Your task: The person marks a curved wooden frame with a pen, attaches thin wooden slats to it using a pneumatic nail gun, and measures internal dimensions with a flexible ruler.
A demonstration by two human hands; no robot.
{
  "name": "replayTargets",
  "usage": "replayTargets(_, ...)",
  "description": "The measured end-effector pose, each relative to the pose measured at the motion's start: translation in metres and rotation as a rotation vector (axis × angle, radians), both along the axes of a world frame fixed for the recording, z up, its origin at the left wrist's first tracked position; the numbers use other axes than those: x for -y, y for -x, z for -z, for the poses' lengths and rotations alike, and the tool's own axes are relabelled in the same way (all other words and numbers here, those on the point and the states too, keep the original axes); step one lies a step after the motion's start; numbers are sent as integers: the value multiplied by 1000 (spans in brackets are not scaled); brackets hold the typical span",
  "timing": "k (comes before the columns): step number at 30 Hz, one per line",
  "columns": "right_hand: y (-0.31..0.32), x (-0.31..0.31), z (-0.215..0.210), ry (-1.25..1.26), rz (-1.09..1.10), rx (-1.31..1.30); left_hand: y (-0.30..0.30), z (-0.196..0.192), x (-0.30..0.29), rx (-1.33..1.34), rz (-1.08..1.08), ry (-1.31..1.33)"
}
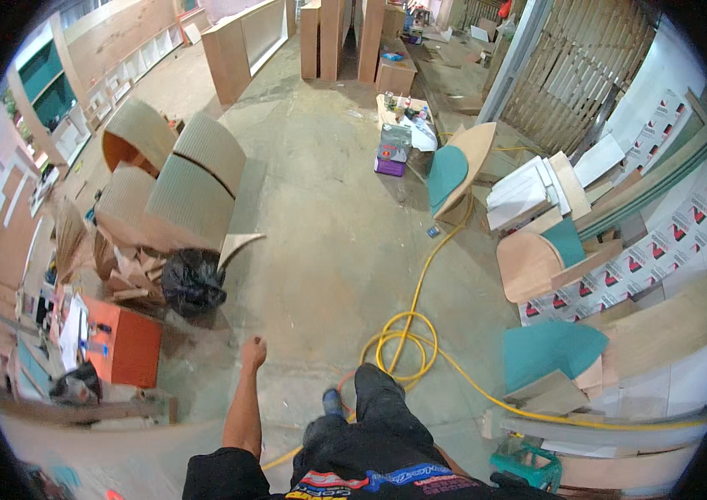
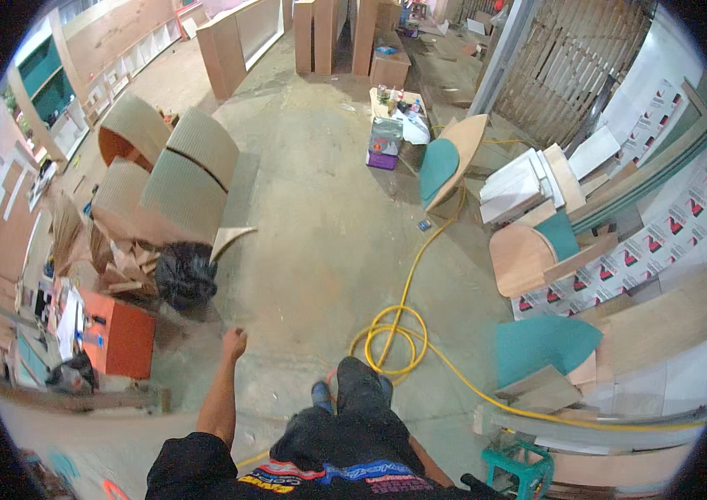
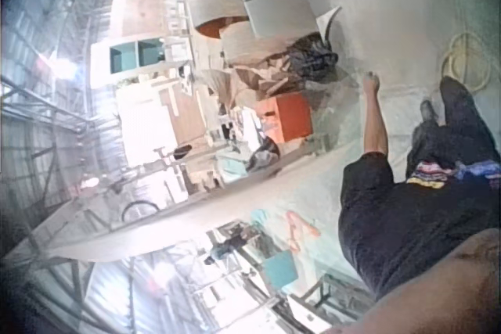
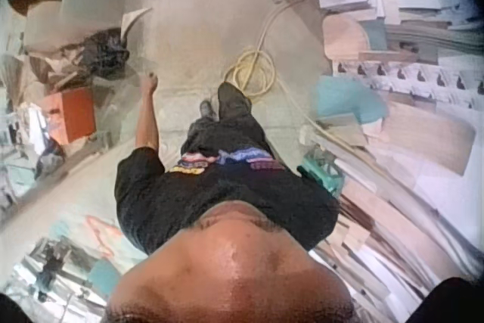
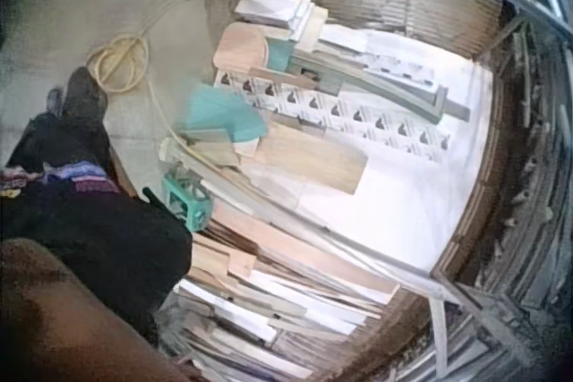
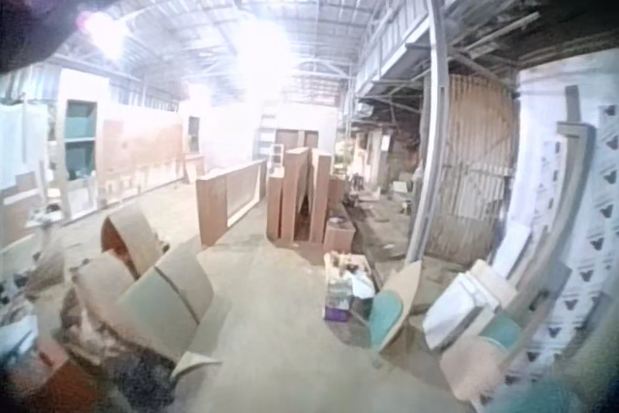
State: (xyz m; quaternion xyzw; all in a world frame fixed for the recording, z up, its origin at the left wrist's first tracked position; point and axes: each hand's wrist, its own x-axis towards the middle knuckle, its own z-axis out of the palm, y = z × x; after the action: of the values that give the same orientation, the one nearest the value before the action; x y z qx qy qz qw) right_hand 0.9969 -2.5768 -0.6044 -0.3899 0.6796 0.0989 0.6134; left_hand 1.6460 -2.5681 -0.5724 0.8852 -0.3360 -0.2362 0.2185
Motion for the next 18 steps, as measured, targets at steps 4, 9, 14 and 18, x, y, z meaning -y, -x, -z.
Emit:
replayTargets(4,-54,93,9,-17,185,-29,-22,-53,219,-168,136,235)
replayTargets(9,-126,248,58,-135,49,-118,-82,62,354,-60,511,-52)
replayTargets(14,-247,520,87,86,-749,-147,-184,106,392,-547,82,-775)
replayTargets(18,-324,776,124,516,-576,-210,-207,49,468,-431,158,-581)
